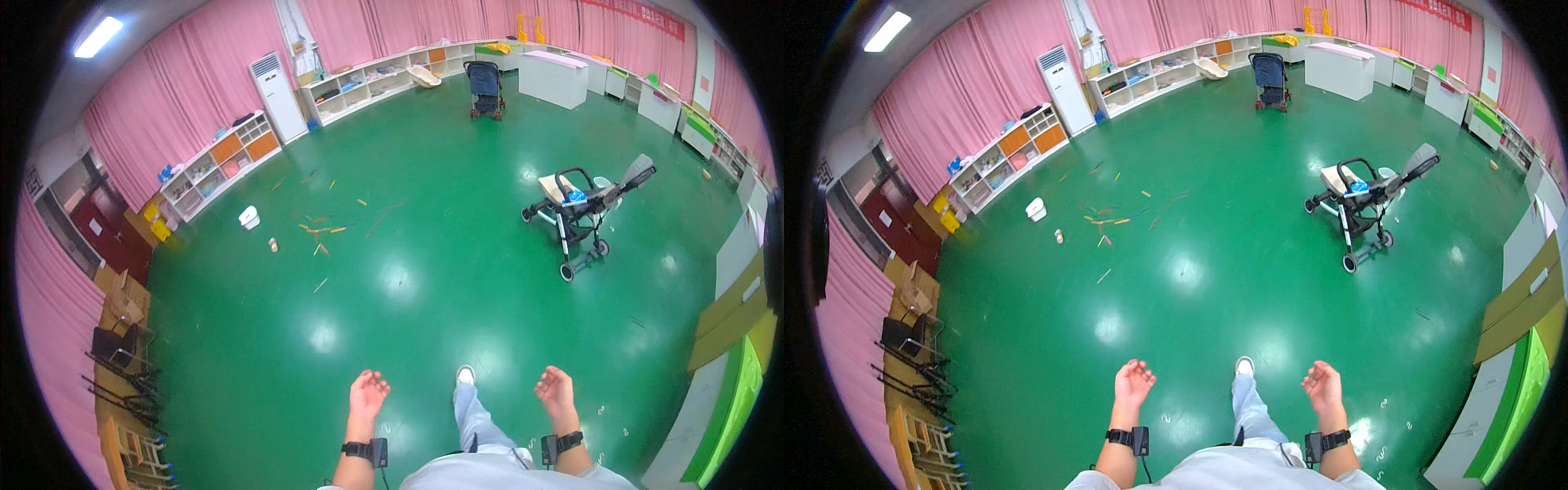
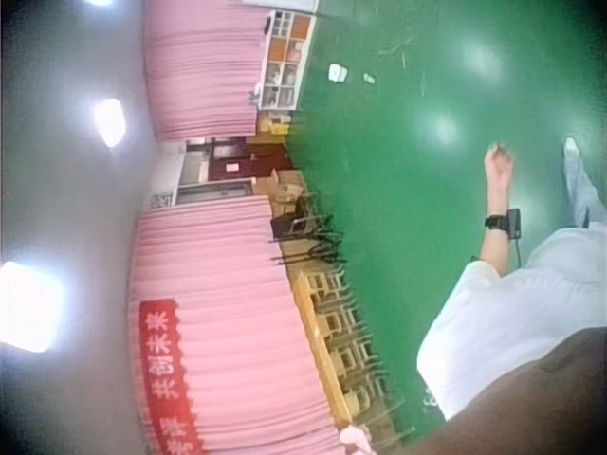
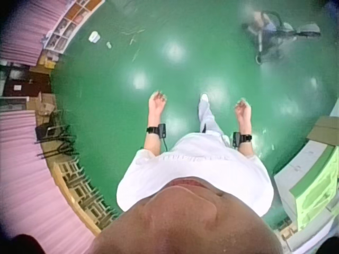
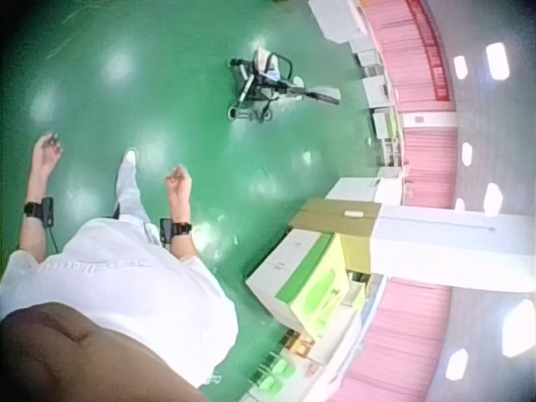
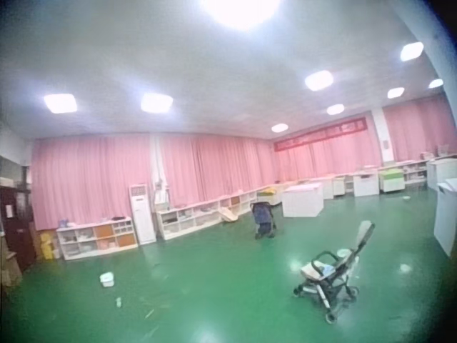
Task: The person picks up a wooden chair and places it next to others, stacks baby bathtubs one on top of another on a counter, and moves a bear-shaped metal tray by hand.
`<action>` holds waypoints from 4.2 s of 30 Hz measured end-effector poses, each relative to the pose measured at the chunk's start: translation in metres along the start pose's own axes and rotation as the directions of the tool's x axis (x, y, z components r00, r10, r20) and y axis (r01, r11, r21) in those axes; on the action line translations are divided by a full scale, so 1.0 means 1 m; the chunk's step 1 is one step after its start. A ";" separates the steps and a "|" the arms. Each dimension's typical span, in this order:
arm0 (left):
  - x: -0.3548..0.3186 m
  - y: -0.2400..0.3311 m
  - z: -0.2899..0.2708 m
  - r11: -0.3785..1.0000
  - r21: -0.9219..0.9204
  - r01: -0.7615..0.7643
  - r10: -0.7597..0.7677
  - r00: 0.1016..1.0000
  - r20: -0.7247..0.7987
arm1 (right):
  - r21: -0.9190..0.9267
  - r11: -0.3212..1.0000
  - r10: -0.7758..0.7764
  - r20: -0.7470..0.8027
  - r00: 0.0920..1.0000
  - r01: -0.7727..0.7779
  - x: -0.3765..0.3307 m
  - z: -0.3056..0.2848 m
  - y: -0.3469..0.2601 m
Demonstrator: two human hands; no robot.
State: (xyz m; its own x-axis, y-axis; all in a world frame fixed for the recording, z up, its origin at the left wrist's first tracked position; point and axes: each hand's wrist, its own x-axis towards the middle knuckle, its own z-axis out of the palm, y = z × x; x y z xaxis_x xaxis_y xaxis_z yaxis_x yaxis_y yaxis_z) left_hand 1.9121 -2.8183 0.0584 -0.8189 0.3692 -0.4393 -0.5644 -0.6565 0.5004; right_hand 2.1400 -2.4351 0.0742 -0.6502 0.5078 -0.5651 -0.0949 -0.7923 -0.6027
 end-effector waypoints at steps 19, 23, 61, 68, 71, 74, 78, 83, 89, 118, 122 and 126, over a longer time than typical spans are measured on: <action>0.449 0.187 0.135 0.959 -0.164 -0.230 0.190 0.955 -0.228 | -0.209 0.949 0.303 0.404 0.863 -0.236 0.495 0.451 -0.083; 0.584 0.221 0.146 0.973 -0.168 -0.159 0.125 0.972 -0.198 | -0.241 0.935 0.326 0.289 0.900 -0.261 0.595 0.512 -0.085; 1.809 0.593 0.600 0.904 0.392 -0.172 0.253 0.953 -0.164 | -0.347 0.897 -0.217 0.191 0.957 0.273 1.616 1.238 -0.334; 2.060 0.680 0.736 0.892 0.449 -0.054 0.091 0.994 -0.062 | -0.264 0.924 -0.282 0.026 0.959 0.279 1.759 1.358 -0.413; 2.161 0.704 0.802 0.932 0.362 0.018 -0.012 1.000 -0.019 | -0.225 0.922 -0.328 -0.021 0.945 0.315 1.836 1.394 -0.441; 2.249 0.715 0.836 0.935 0.348 0.069 -0.076 0.997 0.009 | -0.221 0.920 -0.344 -0.070 0.936 0.322 1.907 1.418 -0.451; 2.384 0.724 0.843 0.917 0.394 0.058 -0.047 0.998 -0.037 | -0.088 0.964 -0.262 -0.135 0.955 0.252 2.054 1.457 -0.469; 2.503 0.774 0.894 0.894 0.447 0.017 0.075 0.980 -0.187 | -0.131 0.978 -0.165 -0.026 0.986 0.160 2.221 1.576 -0.539; 2.641 0.841 0.954 0.883 0.453 -0.122 0.253 0.937 -0.241 | -0.295 0.915 -0.222 0.198 0.955 0.274 2.399 1.754 -0.614; 3.597 0.974 1.264 0.939 0.329 0.098 0.046 0.914 -0.404 | 0.204 0.954 -0.148 -0.315 0.937 0.220 3.146 1.963 -0.871; 3.688 0.974 1.335 0.880 0.466 0.092 0.167 0.858 -0.485 | 0.050 0.992 -0.097 -0.278 0.956 0.116 3.307 2.054 -0.953; 3.789 0.989 1.379 0.889 0.448 0.096 0.138 0.877 -0.461 | -0.110 0.992 -0.076 -0.209 0.975 0.054 3.440 2.149 -1.009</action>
State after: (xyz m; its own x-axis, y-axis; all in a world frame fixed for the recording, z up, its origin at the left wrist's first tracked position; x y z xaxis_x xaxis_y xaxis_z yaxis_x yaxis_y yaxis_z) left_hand -1.8919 -1.1620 -0.0823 -0.7479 -0.0700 -0.6601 -0.6266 -0.2538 0.7369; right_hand -1.6211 -0.6154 -0.0510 -0.4693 0.6263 -0.6225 -0.0463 -0.7214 -0.6909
